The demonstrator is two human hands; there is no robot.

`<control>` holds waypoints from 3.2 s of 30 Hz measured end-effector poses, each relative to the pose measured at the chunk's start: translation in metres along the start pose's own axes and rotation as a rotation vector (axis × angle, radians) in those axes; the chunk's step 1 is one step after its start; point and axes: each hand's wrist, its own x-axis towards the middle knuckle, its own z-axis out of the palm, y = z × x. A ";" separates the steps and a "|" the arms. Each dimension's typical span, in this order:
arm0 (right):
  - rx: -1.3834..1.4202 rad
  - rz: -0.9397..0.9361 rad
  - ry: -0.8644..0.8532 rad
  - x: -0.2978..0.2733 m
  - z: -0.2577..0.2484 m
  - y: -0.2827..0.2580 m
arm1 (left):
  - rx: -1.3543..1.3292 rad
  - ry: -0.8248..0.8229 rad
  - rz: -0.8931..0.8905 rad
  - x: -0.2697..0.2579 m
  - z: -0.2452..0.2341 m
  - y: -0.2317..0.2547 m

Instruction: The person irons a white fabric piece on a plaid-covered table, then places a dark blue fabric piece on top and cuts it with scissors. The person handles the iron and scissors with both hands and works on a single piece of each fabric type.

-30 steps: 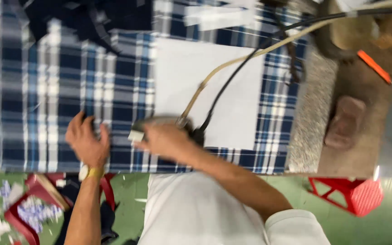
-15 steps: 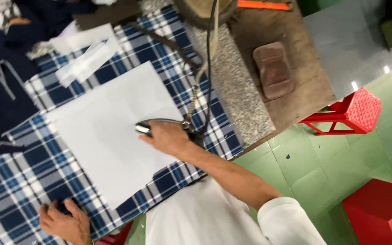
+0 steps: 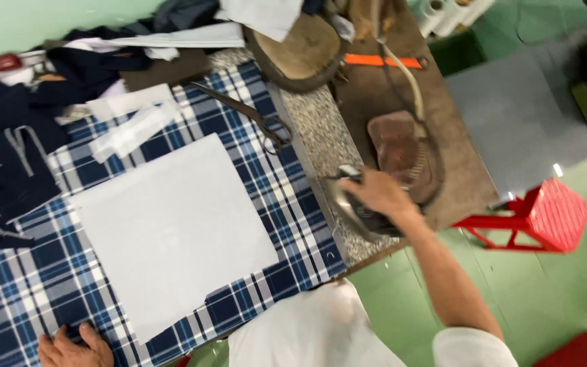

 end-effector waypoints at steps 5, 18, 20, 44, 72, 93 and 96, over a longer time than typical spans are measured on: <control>-0.107 0.137 0.364 0.056 -0.068 0.085 | -0.198 0.217 -0.040 -0.028 -0.030 0.016; -0.081 0.275 0.584 0.227 -0.111 0.232 | -0.123 0.047 -0.215 -0.069 -0.074 0.024; -0.086 0.190 0.684 0.224 -0.106 0.232 | -0.164 -0.018 -0.255 -0.071 -0.069 0.027; 0.044 -0.469 1.193 0.042 0.192 0.128 | -0.634 0.060 0.048 0.071 -0.042 0.043; 0.188 -0.621 0.676 0.003 0.298 -0.034 | -0.671 0.063 0.309 0.270 0.055 0.045; 0.222 -0.217 0.761 -0.021 0.302 0.077 | -0.188 -0.514 -0.046 0.421 0.085 0.086; 0.293 -0.142 0.783 -0.024 0.290 0.073 | -0.276 -0.386 -0.115 0.455 0.088 0.025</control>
